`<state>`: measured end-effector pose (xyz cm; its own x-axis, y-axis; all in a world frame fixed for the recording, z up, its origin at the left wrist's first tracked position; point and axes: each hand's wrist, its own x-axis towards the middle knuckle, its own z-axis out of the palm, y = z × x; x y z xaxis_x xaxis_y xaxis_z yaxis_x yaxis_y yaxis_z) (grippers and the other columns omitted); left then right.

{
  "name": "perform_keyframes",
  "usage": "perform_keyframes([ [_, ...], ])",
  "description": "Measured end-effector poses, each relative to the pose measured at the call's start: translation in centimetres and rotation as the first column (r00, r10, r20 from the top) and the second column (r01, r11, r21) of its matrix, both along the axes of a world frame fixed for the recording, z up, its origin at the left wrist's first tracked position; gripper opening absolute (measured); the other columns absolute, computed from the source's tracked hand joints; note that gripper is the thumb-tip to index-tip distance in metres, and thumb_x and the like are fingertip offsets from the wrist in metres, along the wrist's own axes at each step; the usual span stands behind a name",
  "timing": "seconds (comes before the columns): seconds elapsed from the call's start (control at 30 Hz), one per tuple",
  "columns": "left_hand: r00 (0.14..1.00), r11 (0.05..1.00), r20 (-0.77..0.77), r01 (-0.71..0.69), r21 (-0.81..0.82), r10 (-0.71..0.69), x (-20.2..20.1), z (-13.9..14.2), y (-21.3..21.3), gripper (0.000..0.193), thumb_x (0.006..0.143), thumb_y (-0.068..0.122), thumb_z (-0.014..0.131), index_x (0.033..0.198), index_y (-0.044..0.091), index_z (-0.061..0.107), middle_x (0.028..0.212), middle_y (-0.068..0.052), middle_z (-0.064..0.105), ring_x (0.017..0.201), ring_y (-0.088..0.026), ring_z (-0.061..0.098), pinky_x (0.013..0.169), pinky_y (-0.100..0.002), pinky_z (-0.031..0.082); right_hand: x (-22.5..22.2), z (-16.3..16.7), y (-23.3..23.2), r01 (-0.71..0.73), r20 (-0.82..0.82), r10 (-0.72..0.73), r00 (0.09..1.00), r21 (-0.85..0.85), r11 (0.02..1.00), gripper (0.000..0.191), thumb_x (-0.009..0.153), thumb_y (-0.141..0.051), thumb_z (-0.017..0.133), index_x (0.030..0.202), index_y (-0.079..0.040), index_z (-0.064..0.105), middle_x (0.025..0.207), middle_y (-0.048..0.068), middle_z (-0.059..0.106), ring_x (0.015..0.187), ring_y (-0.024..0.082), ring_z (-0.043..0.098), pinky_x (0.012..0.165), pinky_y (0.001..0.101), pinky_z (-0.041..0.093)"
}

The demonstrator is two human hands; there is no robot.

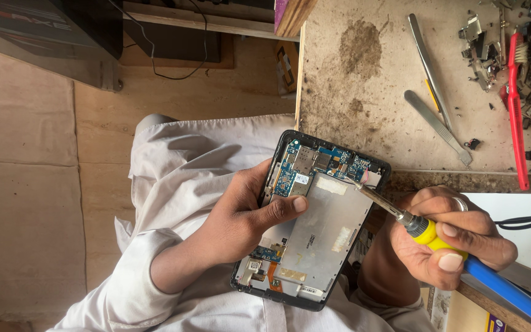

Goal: The person holds a disassembled mobile phone and uses a soldering iron to apply heat to the battery connector area on the motherboard. The person repeatedly applies the soldering iron to the same spot while holding the device steady on their lap.

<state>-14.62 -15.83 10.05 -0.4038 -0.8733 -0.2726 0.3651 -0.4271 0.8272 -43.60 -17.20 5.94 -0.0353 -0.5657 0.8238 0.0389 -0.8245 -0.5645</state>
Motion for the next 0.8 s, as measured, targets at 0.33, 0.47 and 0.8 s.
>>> perform_keyframes([
  [0.33,1.0,1.0,0.005,-0.011,0.016,0.011,-0.13,0.45,0.24,0.024,0.098,0.014,0.07,0.116,0.0,0.062,0.08,0.008,0.051,0.072,-0.004,0.04,0.063,-0.023,0.037,0.07,-0.39,0.26,0.019,0.032,-0.019,0.999,0.001,1.0,0.032,0.101,-0.028,0.06,0.102,-0.001,0.042,0.081,0.014,0.049,0.048,0.018,0.048,0.04,0.0367,0.038],
  [0.47,1.0,1.0,0.027,-0.008,0.008,0.008,-0.07,0.48,0.3,0.024,0.098,0.014,0.069,0.116,0.0,0.062,0.079,0.008,0.05,0.071,-0.004,0.039,0.062,-0.023,0.036,0.0,-0.42,0.11,-0.001,0.035,0.002,0.999,-0.024,1.0,0.033,0.101,-0.028,0.06,0.102,0.0,0.042,0.081,0.014,0.049,0.049,0.018,0.048,0.039,0.0361,0.038],
  [0.8,1.0,1.0,0.026,-0.007,0.004,0.007,-0.24,0.3,0.24,0.025,0.098,0.013,0.069,0.118,-0.001,0.063,0.081,0.007,0.052,0.072,-0.004,0.04,0.063,-0.023,0.037,-0.09,-0.41,0.09,-0.002,0.046,0.003,0.999,-0.022,1.0,0.032,0.1,-0.028,0.06,0.101,0.0,0.044,0.078,0.013,0.048,0.047,0.017,0.046,0.039,0.036,0.035],
])
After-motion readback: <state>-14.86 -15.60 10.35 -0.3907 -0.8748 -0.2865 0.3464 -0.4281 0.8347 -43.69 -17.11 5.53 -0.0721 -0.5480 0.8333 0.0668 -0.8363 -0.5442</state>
